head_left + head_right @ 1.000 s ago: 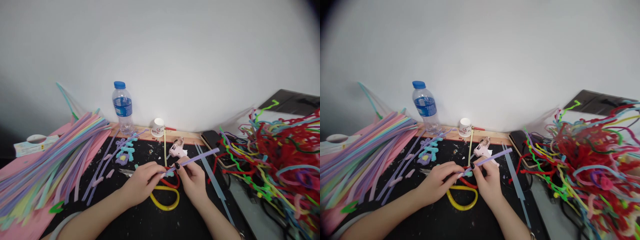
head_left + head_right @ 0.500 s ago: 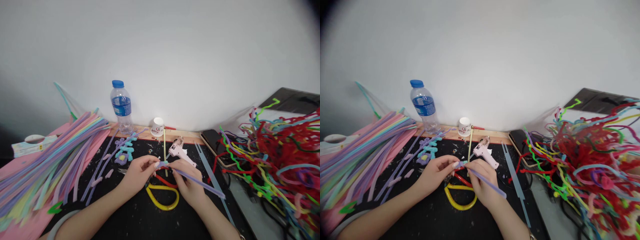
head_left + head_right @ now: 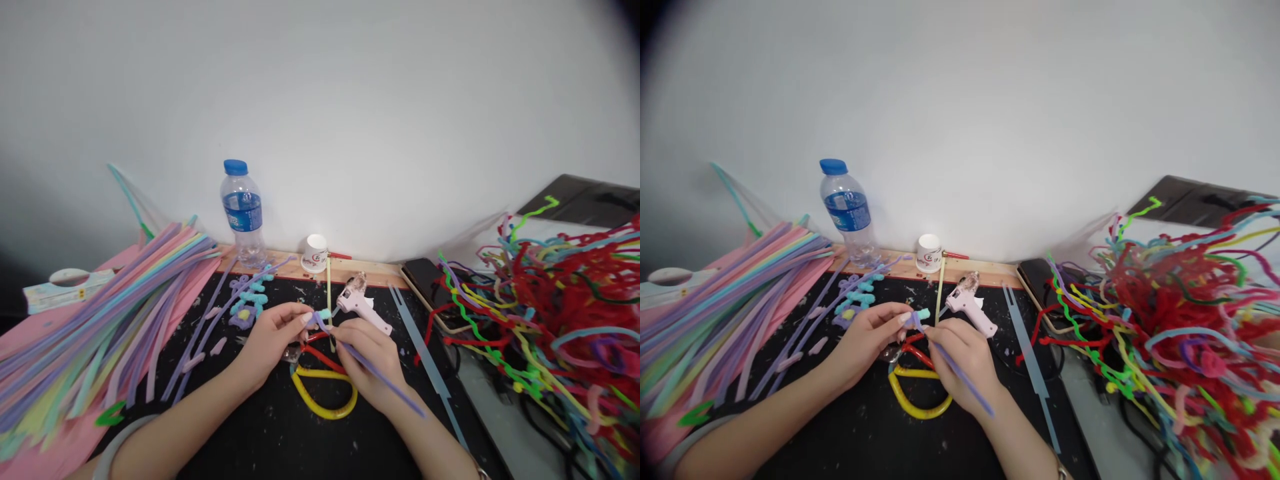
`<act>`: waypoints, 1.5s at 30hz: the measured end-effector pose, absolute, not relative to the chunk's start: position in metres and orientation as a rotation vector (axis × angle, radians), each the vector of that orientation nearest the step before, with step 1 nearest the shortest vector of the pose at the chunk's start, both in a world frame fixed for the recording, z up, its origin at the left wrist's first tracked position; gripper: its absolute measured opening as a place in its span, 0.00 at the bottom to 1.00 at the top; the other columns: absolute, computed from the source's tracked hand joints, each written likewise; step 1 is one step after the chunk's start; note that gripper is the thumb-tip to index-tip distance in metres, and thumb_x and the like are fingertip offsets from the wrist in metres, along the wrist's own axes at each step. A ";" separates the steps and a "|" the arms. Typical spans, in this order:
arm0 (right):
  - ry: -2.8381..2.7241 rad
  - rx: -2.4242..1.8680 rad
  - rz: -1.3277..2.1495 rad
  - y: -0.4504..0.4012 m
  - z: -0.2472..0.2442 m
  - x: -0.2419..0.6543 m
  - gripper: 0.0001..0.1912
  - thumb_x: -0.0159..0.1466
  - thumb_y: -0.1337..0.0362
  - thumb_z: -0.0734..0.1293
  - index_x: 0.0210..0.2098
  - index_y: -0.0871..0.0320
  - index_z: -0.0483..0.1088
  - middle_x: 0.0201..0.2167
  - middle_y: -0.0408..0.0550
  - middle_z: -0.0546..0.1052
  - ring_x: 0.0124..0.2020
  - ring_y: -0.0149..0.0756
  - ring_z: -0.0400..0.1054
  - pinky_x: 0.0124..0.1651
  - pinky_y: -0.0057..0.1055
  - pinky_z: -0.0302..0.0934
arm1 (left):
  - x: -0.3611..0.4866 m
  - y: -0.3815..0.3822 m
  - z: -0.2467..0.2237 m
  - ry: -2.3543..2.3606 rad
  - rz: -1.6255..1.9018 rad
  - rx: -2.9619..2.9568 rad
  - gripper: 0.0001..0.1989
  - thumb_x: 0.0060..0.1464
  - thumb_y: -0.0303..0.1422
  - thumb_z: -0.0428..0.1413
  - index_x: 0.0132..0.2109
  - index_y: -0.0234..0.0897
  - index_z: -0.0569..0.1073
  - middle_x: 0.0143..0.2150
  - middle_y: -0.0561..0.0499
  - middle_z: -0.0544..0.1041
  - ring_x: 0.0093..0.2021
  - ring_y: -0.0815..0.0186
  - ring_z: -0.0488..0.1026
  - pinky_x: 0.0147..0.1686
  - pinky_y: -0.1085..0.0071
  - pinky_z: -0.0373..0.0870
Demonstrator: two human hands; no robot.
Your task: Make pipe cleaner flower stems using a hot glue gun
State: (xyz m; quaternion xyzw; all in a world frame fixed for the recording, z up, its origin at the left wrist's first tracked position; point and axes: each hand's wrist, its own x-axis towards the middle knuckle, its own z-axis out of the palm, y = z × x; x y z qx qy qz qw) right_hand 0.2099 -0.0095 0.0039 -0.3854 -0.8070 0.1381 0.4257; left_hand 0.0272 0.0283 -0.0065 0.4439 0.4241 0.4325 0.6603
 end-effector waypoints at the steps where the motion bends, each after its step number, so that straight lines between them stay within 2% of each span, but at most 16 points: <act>1: -2.020 -0.964 0.342 -0.009 0.004 0.210 0.14 0.61 0.75 0.61 0.43 0.53 0.69 0.35 0.49 0.74 0.37 0.37 0.70 0.40 0.32 0.67 | 0.027 0.029 -0.008 0.936 0.984 0.984 0.09 0.51 0.35 0.59 0.37 0.34 0.75 0.23 0.55 0.71 0.23 0.74 0.65 0.24 0.78 0.61; 7: -1.995 -0.982 0.389 -0.007 0.003 0.209 0.10 0.61 0.75 0.61 0.39 0.56 0.68 0.33 0.49 0.73 0.35 0.36 0.69 0.38 0.32 0.66 | 0.025 0.030 -0.011 0.762 0.981 0.850 0.08 0.50 0.33 0.60 0.37 0.34 0.75 0.27 0.53 0.73 0.26 0.74 0.66 0.29 0.78 0.64; 18: -1.896 -1.062 0.377 -0.004 -0.004 0.212 0.08 0.62 0.74 0.61 0.37 0.56 0.68 0.30 0.47 0.71 0.31 0.35 0.67 0.35 0.30 0.62 | 0.024 0.030 -0.009 0.624 0.889 0.756 0.07 0.53 0.30 0.59 0.40 0.34 0.72 0.29 0.53 0.72 0.27 0.76 0.67 0.31 0.80 0.64; 29: -1.843 -1.164 0.411 -0.003 -0.002 0.212 0.06 0.63 0.71 0.60 0.34 0.58 0.68 0.28 0.45 0.71 0.30 0.34 0.65 0.33 0.30 0.58 | 0.025 0.028 -0.006 0.659 0.870 0.924 0.10 0.54 0.31 0.58 0.42 0.35 0.68 0.27 0.55 0.71 0.26 0.75 0.67 0.29 0.79 0.63; 38: -1.907 -1.103 0.621 -0.006 0.003 0.209 0.07 0.64 0.70 0.59 0.33 0.58 0.68 0.29 0.46 0.70 0.31 0.35 0.65 0.35 0.31 0.59 | 0.029 0.027 -0.007 0.761 0.883 1.102 0.10 0.53 0.32 0.59 0.40 0.35 0.67 0.24 0.57 0.71 0.24 0.74 0.67 0.25 0.79 0.62; 45: -1.785 -1.143 0.763 -0.001 -0.002 0.210 0.10 0.64 0.68 0.62 0.27 0.58 0.70 0.24 0.43 0.70 0.27 0.32 0.64 0.32 0.28 0.58 | 0.030 0.025 -0.002 0.754 0.889 1.151 0.11 0.51 0.33 0.59 0.39 0.35 0.67 0.24 0.57 0.72 0.24 0.73 0.68 0.26 0.77 0.64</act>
